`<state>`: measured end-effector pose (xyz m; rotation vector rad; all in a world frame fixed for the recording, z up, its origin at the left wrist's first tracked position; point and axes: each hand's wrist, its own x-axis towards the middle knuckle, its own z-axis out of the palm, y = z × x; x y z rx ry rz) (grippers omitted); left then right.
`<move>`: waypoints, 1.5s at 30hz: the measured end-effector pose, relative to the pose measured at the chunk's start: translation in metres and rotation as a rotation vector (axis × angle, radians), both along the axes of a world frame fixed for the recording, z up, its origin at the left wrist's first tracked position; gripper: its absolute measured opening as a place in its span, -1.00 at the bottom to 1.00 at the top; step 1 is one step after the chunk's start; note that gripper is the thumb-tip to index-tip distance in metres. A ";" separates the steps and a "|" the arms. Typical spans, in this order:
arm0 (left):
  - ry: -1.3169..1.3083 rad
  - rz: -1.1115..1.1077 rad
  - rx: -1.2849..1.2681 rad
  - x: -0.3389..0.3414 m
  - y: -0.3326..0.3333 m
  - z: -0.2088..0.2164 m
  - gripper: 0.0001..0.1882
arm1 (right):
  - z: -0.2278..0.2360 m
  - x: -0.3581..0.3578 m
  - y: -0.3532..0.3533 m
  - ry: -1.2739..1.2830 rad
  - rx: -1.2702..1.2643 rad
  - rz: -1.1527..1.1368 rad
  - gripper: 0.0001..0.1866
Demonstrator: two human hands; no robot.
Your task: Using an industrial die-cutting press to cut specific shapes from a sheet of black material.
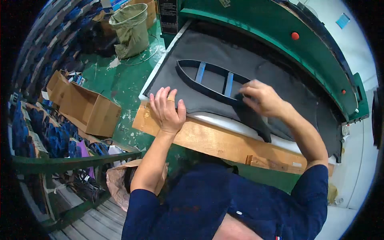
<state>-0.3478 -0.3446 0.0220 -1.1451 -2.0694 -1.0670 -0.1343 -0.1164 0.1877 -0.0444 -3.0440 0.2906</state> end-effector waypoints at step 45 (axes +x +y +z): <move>-0.071 -0.085 0.130 -0.003 -0.002 -0.004 -0.41 | -0.048 -0.068 -0.043 -0.009 -1.133 -0.920 -0.71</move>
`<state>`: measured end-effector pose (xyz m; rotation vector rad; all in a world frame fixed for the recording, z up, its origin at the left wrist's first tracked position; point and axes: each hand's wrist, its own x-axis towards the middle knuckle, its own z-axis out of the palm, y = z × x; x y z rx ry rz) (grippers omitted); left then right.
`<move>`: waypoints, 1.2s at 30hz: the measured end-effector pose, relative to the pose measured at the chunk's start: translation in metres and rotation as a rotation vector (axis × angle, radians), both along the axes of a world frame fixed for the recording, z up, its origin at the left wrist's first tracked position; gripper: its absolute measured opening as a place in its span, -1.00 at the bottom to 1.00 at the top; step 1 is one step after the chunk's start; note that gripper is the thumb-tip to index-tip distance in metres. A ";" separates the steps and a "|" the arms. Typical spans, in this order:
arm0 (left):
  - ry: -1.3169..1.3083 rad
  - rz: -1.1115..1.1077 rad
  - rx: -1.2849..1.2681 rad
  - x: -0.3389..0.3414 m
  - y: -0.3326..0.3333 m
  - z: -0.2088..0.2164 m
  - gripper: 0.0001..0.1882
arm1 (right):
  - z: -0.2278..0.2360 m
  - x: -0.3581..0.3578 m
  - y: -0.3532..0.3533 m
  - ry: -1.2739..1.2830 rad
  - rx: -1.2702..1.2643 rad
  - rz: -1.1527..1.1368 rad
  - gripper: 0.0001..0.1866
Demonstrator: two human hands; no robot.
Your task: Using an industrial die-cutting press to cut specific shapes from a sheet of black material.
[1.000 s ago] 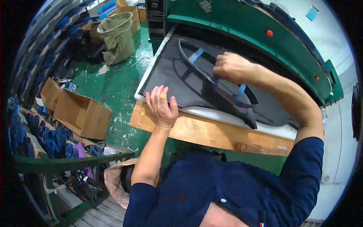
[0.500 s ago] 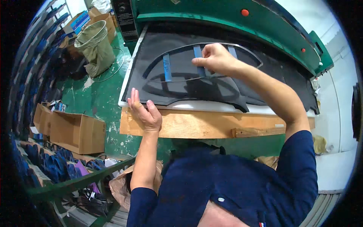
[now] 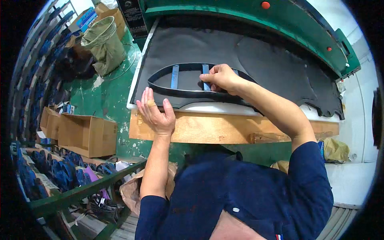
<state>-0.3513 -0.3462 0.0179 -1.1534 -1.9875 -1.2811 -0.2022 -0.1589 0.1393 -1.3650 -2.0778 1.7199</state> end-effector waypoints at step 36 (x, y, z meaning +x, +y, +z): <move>-0.085 0.069 -0.034 -0.037 0.024 0.029 -0.60 | -0.040 0.185 0.007 0.247 0.915 -0.084 -0.57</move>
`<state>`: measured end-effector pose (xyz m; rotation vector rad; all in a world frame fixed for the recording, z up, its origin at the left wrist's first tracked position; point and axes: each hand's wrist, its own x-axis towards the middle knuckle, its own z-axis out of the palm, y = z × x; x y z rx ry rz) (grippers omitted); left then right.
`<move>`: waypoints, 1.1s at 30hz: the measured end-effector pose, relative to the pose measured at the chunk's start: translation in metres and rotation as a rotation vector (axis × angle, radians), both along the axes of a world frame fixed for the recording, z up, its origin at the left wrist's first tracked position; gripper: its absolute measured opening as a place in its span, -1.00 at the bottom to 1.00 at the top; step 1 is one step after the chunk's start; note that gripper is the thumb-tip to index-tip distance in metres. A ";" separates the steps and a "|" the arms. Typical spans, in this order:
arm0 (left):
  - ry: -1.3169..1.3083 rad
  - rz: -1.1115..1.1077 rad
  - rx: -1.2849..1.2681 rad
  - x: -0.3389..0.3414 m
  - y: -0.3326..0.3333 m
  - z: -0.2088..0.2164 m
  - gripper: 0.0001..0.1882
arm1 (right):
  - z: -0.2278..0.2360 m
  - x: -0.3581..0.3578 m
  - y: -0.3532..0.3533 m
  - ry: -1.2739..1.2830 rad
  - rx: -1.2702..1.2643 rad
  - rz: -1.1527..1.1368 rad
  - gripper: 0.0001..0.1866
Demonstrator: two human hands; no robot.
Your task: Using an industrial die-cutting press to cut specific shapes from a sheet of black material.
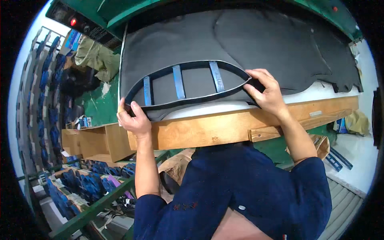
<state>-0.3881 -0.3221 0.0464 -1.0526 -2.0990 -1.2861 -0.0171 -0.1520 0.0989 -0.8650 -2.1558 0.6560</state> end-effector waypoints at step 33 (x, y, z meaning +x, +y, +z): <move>-0.004 -0.072 0.076 0.032 -0.025 0.009 -0.53 | 0.031 0.139 -0.027 0.044 0.085 -0.113 -0.57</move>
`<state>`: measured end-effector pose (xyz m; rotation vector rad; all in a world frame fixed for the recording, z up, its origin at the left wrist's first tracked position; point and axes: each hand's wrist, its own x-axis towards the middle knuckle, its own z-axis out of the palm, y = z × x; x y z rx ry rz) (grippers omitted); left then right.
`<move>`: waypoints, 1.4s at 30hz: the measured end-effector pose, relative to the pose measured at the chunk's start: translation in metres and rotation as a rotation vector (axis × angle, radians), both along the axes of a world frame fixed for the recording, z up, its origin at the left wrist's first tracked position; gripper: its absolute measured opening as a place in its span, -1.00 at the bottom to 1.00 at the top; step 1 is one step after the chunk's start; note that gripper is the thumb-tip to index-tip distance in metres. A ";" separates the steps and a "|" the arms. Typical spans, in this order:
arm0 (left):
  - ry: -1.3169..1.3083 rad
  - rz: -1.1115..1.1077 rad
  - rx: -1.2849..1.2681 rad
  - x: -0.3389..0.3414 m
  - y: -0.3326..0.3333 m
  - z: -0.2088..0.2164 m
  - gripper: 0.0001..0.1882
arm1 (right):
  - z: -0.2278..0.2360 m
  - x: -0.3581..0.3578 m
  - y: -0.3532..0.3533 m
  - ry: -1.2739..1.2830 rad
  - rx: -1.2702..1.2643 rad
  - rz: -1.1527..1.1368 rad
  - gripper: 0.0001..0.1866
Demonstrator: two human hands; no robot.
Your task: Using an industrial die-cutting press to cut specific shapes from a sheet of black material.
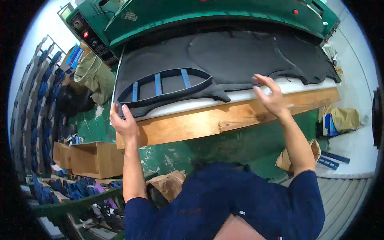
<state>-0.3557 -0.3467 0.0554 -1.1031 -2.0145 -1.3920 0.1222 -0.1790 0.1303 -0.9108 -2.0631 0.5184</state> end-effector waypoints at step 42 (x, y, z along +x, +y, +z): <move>0.249 -0.316 -0.117 0.282 0.186 -0.012 -0.81 | -0.146 0.305 0.185 0.235 0.199 -0.462 -0.77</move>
